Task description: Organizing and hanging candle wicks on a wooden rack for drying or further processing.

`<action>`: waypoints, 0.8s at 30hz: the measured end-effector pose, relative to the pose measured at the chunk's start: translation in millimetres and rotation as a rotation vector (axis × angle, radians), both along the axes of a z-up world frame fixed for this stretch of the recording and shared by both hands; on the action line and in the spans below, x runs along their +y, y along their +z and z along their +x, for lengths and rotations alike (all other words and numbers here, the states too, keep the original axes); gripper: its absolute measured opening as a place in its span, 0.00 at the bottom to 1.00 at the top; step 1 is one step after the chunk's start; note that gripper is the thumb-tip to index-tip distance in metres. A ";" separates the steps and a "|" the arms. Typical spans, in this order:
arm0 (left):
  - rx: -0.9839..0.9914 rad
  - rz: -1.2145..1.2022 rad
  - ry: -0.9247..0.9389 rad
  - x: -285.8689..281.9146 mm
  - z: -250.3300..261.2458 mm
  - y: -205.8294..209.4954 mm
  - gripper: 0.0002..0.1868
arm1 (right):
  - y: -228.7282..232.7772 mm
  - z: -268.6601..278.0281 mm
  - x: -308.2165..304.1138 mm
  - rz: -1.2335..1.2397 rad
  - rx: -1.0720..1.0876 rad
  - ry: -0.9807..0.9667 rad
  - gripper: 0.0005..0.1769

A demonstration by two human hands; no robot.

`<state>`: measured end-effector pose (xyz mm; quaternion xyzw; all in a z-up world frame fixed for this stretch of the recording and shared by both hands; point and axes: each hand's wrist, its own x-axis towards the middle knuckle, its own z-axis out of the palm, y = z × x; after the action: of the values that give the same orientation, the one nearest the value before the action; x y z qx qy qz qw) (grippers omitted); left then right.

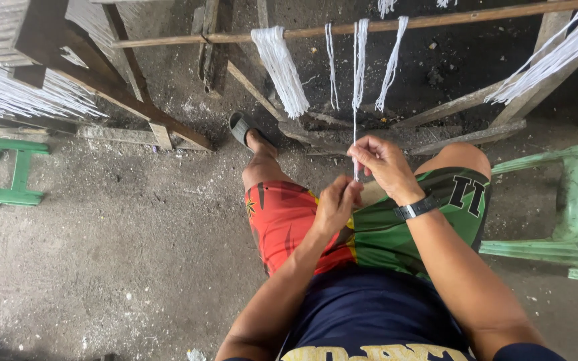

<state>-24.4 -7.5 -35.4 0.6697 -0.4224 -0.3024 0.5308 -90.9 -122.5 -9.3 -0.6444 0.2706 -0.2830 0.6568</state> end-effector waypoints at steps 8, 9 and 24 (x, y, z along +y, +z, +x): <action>0.120 -0.053 0.157 -2.0 23.4 -2.4 0.13 | -22.1 -9.5 13.2 0.011 0.071 -0.056 0.05; 0.077 -0.099 0.171 -7.0 30.2 6.3 0.13 | -25.9 -8.2 13.7 -0.036 0.115 -0.072 0.05; -0.156 -0.118 0.163 -18.5 28.1 52.4 0.09 | 38.6 5.2 13.3 -0.112 0.015 -0.014 0.09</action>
<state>3.6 -26.0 17.0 0.6909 -0.4238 -0.1797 0.5575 -85.7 -109.3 29.3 -0.6803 0.2637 -0.2973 0.6158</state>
